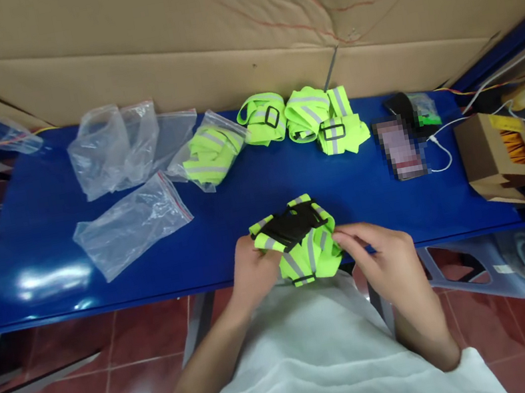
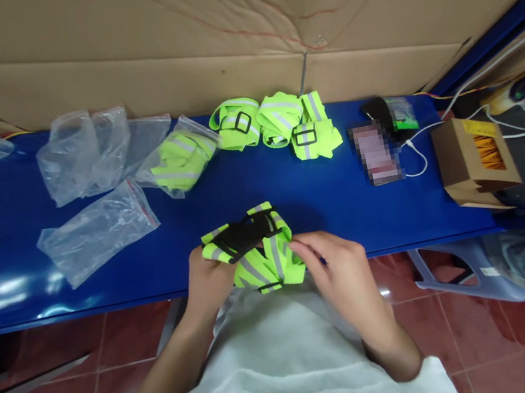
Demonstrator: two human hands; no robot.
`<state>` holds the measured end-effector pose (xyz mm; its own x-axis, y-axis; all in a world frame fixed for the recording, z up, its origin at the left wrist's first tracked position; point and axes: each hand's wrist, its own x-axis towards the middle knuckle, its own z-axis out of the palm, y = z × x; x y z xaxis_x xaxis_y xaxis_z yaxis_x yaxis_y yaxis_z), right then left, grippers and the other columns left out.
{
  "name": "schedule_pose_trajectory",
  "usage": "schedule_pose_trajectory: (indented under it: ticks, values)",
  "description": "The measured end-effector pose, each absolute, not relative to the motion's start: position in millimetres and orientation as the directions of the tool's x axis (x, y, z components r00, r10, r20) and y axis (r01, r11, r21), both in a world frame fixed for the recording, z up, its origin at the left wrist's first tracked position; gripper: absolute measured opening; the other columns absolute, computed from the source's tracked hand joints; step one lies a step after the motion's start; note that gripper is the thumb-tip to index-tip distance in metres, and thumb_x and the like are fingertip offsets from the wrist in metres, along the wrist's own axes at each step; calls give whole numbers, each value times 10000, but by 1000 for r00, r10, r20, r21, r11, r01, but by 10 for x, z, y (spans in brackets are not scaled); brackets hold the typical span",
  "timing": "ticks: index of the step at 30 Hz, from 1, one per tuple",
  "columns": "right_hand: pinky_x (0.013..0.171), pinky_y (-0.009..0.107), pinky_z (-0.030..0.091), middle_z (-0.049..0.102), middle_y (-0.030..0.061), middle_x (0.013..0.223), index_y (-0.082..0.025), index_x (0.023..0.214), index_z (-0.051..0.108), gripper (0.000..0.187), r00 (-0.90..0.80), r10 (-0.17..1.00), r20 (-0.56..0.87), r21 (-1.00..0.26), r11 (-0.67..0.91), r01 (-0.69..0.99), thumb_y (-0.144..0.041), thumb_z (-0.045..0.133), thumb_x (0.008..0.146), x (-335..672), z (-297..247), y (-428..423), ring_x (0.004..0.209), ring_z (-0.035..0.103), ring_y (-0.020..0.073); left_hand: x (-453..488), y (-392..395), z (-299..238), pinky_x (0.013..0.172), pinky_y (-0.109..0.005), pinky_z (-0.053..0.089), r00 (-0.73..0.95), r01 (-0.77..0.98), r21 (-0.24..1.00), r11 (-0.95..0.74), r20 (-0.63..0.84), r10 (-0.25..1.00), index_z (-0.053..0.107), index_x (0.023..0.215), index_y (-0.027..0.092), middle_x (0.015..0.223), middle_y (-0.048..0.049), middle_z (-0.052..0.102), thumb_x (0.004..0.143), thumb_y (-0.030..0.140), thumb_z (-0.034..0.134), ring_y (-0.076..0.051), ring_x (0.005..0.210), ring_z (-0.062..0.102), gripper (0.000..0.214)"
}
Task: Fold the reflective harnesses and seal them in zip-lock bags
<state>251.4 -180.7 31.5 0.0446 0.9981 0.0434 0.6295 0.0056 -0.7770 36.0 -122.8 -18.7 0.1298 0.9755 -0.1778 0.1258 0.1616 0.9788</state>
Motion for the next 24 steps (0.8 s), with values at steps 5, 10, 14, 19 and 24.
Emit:
schedule_pose_trajectory:
  ticks: [5, 10, 14, 19, 24]
  values:
    - [893, 338, 572, 704, 60, 1106, -230, 1136, 641, 246, 79, 996, 49, -809, -7, 588, -410, 685, 973, 2485, 278, -1757, 1011, 701, 206, 396, -1215, -178, 619, -249, 500, 143, 109, 990, 86, -101, 984, 636, 600, 170, 593, 11, 594, 681, 116, 626, -173, 662, 583, 97]
    - [994, 414, 549, 668, 124, 1252, -203, 1258, 578, 339, 201, 961, 188, -737, 3, 675, -327, 659, 953, 2401, 40, -1662, 1161, 659, 254, 435, -1210, -115, 733, -272, 547, 222, 104, 994, -13, -11, 975, 724, 702, 164, 699, -17, 680, 724, 116, 587, -196, 743, 624, 147]
    - [822, 313, 548, 755, 36, 967, -227, 1080, 700, 162, 230, 969, 88, -813, -64, 579, -287, 569, 1006, 2434, 75, -1671, 865, 703, 183, 474, -1211, -101, 683, -258, 520, 218, 178, 984, 28, -67, 974, 740, 729, 154, 707, -17, 673, 806, 178, 584, -186, 730, 608, 176]
    - [562, 224, 441, 665, -16, 698, -187, 884, 730, 237, 89, 988, -128, -973, -142, 179, -415, 698, 941, 2487, 99, -1627, 606, 566, 110, 507, -1232, -135, 604, -246, 487, 197, 190, 972, 139, -176, 964, 693, 704, 143, 679, -12, 649, 872, 339, 680, -159, 660, 571, 258]
    - [629, 250, 494, 679, -2, 740, -194, 920, 756, 204, 91, 985, -148, -986, -155, 69, -396, 724, 922, 2429, -72, -1630, 674, 612, 137, 454, -1245, -252, 727, -318, 581, 307, -37, 976, 215, -194, 932, 761, 828, 175, 768, -33, 722, 855, 320, 729, -245, 826, 699, 151]
